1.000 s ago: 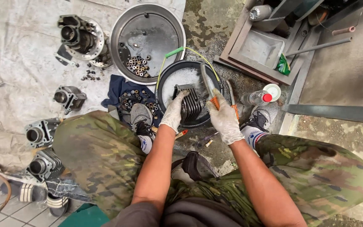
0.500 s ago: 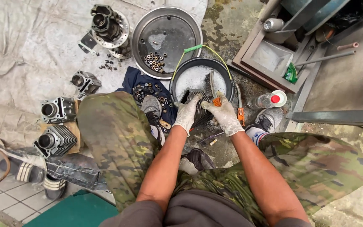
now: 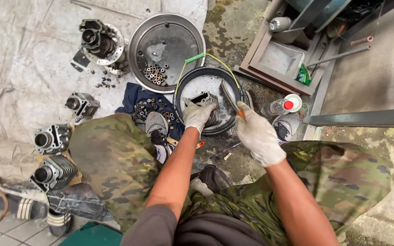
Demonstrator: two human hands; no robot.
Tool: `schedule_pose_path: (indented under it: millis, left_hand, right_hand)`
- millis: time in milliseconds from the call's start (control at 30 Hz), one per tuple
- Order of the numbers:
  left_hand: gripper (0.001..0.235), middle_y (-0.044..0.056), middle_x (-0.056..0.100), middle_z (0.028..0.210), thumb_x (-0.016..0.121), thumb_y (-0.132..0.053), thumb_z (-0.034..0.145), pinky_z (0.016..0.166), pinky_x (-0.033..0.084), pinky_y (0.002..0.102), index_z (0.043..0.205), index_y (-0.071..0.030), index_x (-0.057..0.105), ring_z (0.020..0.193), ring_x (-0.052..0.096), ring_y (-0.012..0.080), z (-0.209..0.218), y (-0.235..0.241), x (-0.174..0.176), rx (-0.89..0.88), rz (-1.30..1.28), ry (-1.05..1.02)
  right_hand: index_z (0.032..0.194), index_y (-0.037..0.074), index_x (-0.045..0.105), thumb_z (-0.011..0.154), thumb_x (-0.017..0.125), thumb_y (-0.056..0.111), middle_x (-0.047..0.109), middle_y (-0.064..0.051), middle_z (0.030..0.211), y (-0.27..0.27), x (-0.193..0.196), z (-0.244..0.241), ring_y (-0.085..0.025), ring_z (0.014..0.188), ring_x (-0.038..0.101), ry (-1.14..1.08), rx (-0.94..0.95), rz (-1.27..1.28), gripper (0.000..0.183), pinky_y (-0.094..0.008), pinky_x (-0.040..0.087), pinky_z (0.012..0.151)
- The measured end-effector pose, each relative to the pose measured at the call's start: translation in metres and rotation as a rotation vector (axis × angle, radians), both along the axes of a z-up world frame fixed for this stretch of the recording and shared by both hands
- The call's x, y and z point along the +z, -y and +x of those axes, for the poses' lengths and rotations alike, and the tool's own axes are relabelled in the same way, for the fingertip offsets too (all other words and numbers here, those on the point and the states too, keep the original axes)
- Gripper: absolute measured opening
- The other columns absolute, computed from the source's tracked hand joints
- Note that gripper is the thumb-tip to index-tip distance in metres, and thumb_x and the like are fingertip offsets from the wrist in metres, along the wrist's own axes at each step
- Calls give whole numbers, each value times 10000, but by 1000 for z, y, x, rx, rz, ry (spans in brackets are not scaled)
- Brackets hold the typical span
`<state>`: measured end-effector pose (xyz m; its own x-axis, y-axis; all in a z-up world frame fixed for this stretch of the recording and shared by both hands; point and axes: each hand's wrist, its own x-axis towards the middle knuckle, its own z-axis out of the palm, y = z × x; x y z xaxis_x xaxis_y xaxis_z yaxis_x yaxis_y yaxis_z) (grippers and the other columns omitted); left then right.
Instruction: The person scrubs a metal engine cylinder head with a brush and soapy water, repeatedly dipping it into a bucket and cleaning the fins and surfaces. The person also handles other disassembled engine parts and small metal components nearby.
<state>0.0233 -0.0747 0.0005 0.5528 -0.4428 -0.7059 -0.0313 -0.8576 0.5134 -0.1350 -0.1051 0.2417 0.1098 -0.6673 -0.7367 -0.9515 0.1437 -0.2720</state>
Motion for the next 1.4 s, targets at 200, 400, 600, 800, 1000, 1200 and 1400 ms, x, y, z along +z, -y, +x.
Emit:
schedule_pose_path:
  millis: [200, 400, 600, 800, 1000, 1200, 1400]
  left_hand:
    - [1327, 291, 451, 1456, 877, -573, 667, 1077, 454, 605, 1630, -73, 112, 1346, 500, 475, -6, 32, 28, -214, 121, 194]
    - [1345, 259, 411, 1438, 891, -526, 685, 1046, 450, 642, 1644, -130, 37, 1336, 490, 464, -14, 54, 1, -343, 262, 269]
    - [1391, 227, 388, 1491, 882, -677, 663, 1009, 482, 580, 1653, -219, 20, 1339, 456, 400, -19, 71, -41, -382, 513, 292]
    - [1310, 264, 388, 1501, 818, -653, 691, 1070, 456, 535, 1634, -117, 84, 1380, 417, 445, -9, 63, -48, -334, 426, 225]
    - [1135, 170, 212, 1676, 706, -493, 818, 1263, 210, 508, 1645, -170, 0, 1544, 206, 376, 0, 29, -31, 80, 187, -250]
    - [1202, 416, 300, 1531, 885, -461, 685, 1059, 481, 568, 1577, 47, 259, 1402, 415, 522, 5, -29, -86, 376, -168, -397]
    - [1012, 295, 549, 1328, 883, -428, 706, 924, 558, 517, 1480, 58, 448, 1178, 597, 399, -9, -51, -51, 530, -245, -539]
  right_hand:
    - [1554, 369, 409, 1013, 477, 282, 631, -65, 1379, 21, 46, -32, -342, 1295, 566, 59, -146, 29, 553, -542, 430, 1117]
    - [1587, 360, 359, 1030, 489, 234, 635, -90, 1364, 38, 39, -54, -366, 1269, 575, 11, -270, 24, 585, -572, 445, 1103]
    - [1525, 431, 437, 906, 577, 322, 703, -30, 1251, 25, -14, -88, -406, 801, 724, 56, -15, -238, 644, -494, 587, 766]
    - [1511, 430, 462, 915, 579, 367, 707, -22, 1248, 21, -28, -93, -426, 754, 711, 31, 48, -373, 610, -513, 572, 700]
    - [1520, 384, 467, 906, 581, 282, 731, -91, 1164, 22, -31, -72, -463, 776, 712, 73, 79, -363, 633, -553, 566, 744]
    - [1569, 236, 381, 1027, 490, 217, 583, -154, 1417, 16, -26, -20, -370, 1188, 635, 104, -37, 22, 553, -592, 527, 985]
    - [1492, 195, 498, 961, 619, 340, 683, -79, 1303, -7, -152, 8, -289, 1258, 613, 423, -297, 22, 563, -485, 474, 1058]
